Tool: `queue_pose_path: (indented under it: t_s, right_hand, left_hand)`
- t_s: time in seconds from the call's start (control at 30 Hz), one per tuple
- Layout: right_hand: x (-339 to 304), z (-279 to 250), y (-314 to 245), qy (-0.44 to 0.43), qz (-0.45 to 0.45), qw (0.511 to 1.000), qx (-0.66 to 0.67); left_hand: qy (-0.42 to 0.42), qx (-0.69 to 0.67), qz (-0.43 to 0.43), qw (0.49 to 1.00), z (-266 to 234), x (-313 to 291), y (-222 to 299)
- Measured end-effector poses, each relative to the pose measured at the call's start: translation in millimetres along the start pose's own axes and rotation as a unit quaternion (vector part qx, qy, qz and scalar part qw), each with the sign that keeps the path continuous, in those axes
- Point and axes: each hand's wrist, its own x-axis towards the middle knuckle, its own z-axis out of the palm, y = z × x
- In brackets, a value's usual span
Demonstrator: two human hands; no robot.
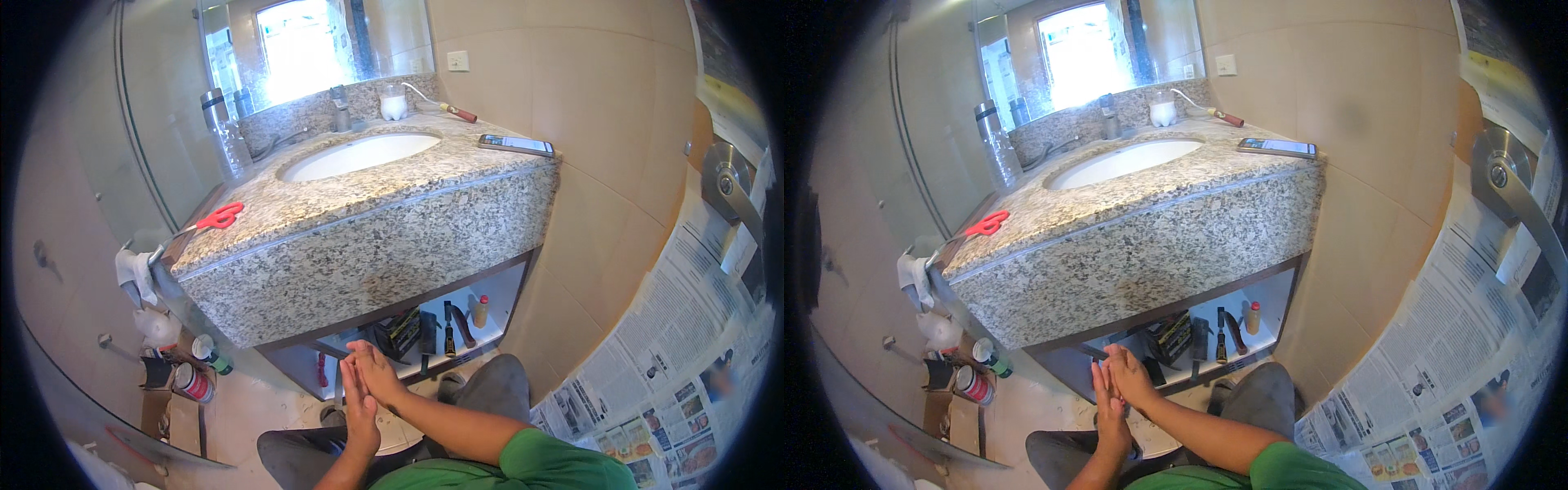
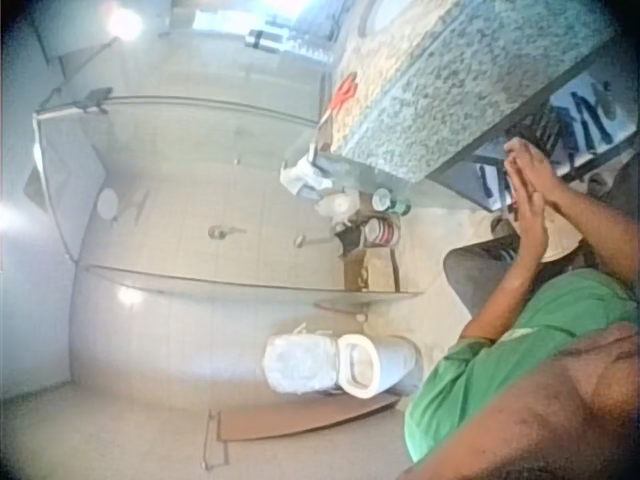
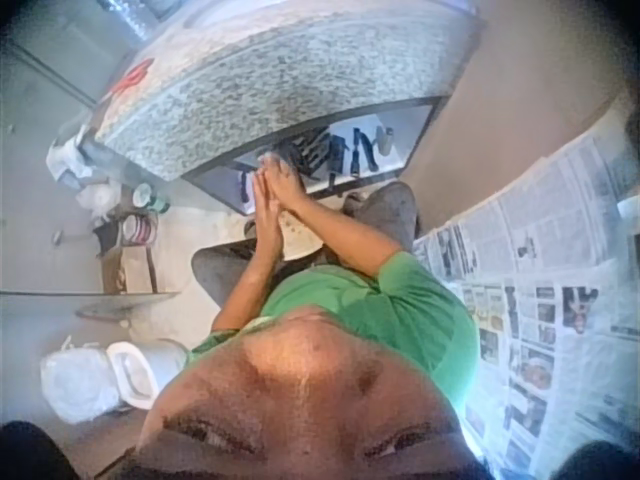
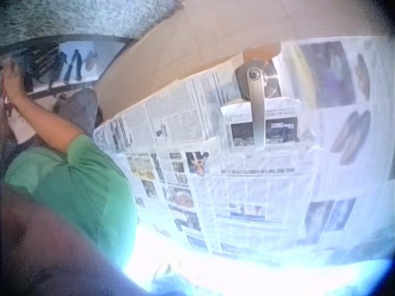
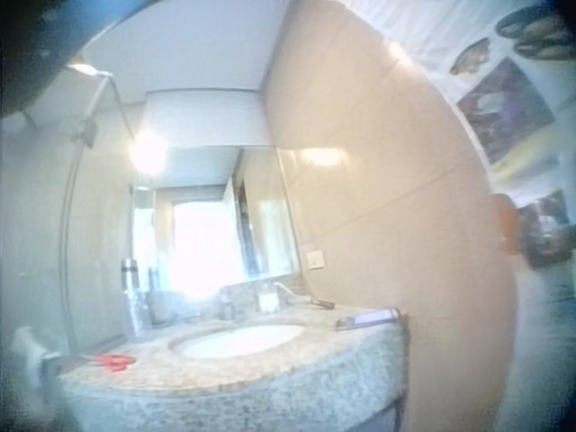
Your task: The person sits on the floor and uses a yellow spray bottle to apply liquid to the interior surfaces of an open vanity cabinet. They wipe the sprayed areas with their hand and then place the bottle inside the cabinet.
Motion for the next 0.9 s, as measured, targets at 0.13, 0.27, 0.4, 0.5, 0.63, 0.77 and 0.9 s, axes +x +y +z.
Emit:
queue_pose_path:
  t_s: [0.13, 0.27, 0.4, 0.5, 0.63, 0.77, 0.9]
  right_hand:
    - [-18.5, 6.5, -3.2, -0.057, 0.010, 0.998, -0.023]
    - [-31.3, 20.6, -1.1, -0.023, -0.026, 0.999, -0.013]
    - [-8.6, 13.0, 21.1, -0.036, -0.070, 0.991, -0.112]
    - [7.9, 6.1, 35.7, -0.040, -0.047, 0.998, -0.032]
    - [15.0, 0.8, 12.7, -0.020, 0.068, 0.997, 0.035]
    - [19.7, -10.4, 5.7, -0.009, 0.083, 0.996, 0.037]
    - [25.5, -18.0, -0.1, 0.051, 0.173, 0.977, 0.113]
  left_hand:
    - [0.027, -0.060, 0.008, 0.998, -7.5, 4.5, -7.2]
    - [0.075, -0.118, -0.017, 0.990, -13.8, 12.9, -7.3]
    - [0.028, -0.020, 0.006, 0.999, -12.7, 15.3, -9.8]
    - [0.006, 0.054, 0.025, 0.998, -12.2, 18.5, -8.1]
    - [-0.021, 0.143, 0.027, 0.989, -13.4, 6.0, -2.7]
    - [-0.056, 0.185, 0.034, 0.981, -16.3, -2.9, -29.5]
    - [-0.102, 0.218, 0.015, 0.970, -18.7, -17.7, -41.4]
